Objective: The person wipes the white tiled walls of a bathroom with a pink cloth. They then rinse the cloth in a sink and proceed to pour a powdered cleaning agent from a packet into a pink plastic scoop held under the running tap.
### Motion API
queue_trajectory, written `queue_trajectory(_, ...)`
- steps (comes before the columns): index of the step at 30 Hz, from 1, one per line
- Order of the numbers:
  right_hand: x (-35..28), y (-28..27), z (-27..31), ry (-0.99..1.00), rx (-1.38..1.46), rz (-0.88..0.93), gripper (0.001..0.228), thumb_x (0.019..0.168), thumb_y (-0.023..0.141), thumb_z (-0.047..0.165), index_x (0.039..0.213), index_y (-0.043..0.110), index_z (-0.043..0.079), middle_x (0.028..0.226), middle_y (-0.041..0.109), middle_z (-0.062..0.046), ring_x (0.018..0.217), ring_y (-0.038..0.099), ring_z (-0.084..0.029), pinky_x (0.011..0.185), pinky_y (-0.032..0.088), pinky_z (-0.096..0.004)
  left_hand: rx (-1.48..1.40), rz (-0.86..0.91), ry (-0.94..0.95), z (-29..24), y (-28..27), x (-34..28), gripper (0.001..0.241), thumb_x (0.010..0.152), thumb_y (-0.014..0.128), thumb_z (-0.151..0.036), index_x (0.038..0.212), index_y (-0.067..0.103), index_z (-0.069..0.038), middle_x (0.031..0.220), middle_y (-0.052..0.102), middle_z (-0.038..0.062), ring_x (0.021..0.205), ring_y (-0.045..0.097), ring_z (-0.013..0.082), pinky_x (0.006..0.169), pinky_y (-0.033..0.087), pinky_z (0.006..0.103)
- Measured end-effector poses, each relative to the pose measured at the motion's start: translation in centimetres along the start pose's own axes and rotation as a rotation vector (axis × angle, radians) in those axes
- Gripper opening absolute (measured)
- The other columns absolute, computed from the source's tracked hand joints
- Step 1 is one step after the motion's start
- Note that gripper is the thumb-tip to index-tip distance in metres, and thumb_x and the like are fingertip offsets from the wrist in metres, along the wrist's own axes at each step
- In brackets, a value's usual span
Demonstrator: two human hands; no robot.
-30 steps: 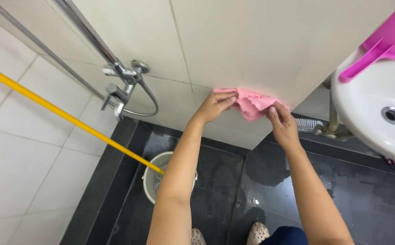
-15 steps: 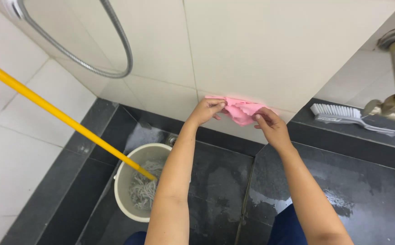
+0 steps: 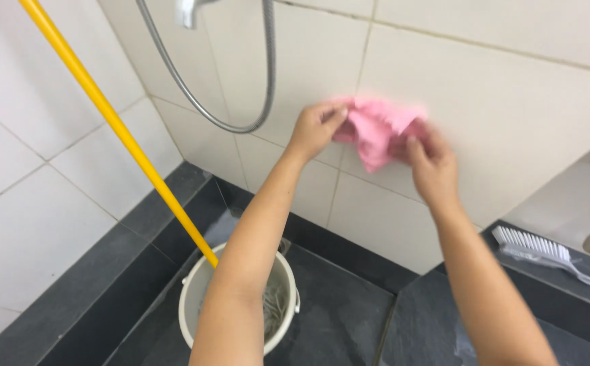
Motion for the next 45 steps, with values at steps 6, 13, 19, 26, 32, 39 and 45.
queue_trajectory(6,8.6,10.3,11.2,-0.058,-0.117,0.127,0.055,0.109,0.049,0.003,0.161,0.034,0.004,0.107,0.075,-0.013,0.092,0.076,-0.021,0.083,0.066,-0.035,0.052,-0.142,0.393,-8.2,-3.3,2.7,0.040,0.105,0.062,-0.007,0.144,0.059,0.001,0.120,0.068,0.011,0.103,0.068,0.0187,0.092,0.059,0.0330)
queue_trajectory(13,5.7,15.0,-0.4,-0.051,-0.450,0.138,0.056,0.101,0.059,0.005,0.156,0.049,0.013,0.094,0.075,-0.008,0.084,0.070,-0.012,0.076,0.059,-0.030,0.647,-0.499,0.651,2.9,-6.9,-1.7,0.066,0.095,0.061,-0.003,0.157,0.039,-0.005,0.143,0.048,0.024,0.128,0.053,0.0399,0.110,0.045,0.0443)
queue_trajectory(19,-2.6,14.1,-11.8,0.055,-0.601,0.152,0.057,0.097,0.063,0.009,0.152,0.052,0.017,0.099,0.079,-0.011,0.088,0.074,-0.013,0.082,0.058,-0.030,0.691,-0.507,0.390,14.9,-7.6,-8.1,0.064,0.089,0.062,-0.003,0.151,0.046,-0.001,0.133,0.050,0.024,0.121,0.052,0.0431,0.106,0.044,0.0489)
queue_trajectory(26,-8.4,3.0,-11.4,0.020,-0.620,-0.156,0.053,0.103,0.064,0.006,0.154,0.050,0.004,0.109,0.077,-0.013,0.098,0.072,-0.016,0.088,0.057,-0.033,0.631,-0.261,0.407,10.7,1.6,-10.6,0.058,0.093,0.070,-0.009,0.147,0.048,-0.007,0.130,0.054,0.023,0.119,0.056,0.0397,0.101,0.049,0.0454)
queue_trajectory(32,-4.4,-2.0,2.7,-0.130,-0.358,-0.303,0.051,0.116,0.051,0.003,0.164,0.036,0.002,0.123,0.070,-0.015,0.103,0.071,-0.018,0.090,0.062,-0.035,0.371,-0.089,0.484,-0.6,8.7,-6.8,0.059,0.100,0.061,-0.005,0.157,0.047,-0.010,0.127,0.059,0.017,0.112,0.063,0.0288,0.100,0.053,0.0392)
queue_trajectory(39,-7.4,-5.1,0.0,-0.087,-0.129,-0.274,0.051,0.113,0.051,0.009,0.161,0.034,0.004,0.123,0.069,-0.012,0.098,0.072,-0.017,0.086,0.064,-0.034,-0.069,0.068,0.245,6.2,10.4,-5.7,0.040,0.105,0.067,-0.020,0.144,0.063,-0.010,0.130,0.069,0.010,0.119,0.067,0.0179,0.102,0.056,0.0316)
queue_trajectory(45,-18.1,-13.6,-11.8,0.002,-0.293,-0.330,0.029,0.111,0.058,0.005,0.138,0.054,-0.001,0.119,0.069,-0.011,0.105,0.070,-0.016,0.091,0.063,-0.034,0.153,0.301,-0.089,19.7,14.4,-9.8,0.037,0.098,0.070,-0.023,0.131,0.070,-0.006,0.123,0.076,0.010,0.112,0.069,0.0162,0.096,0.054,0.0310)
Point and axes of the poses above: each hand's wrist, its own x-axis towards the middle knuckle, its own y-axis out of the palm, z = x × y, the point moved 5 cm from there along x, towards the middle knuckle
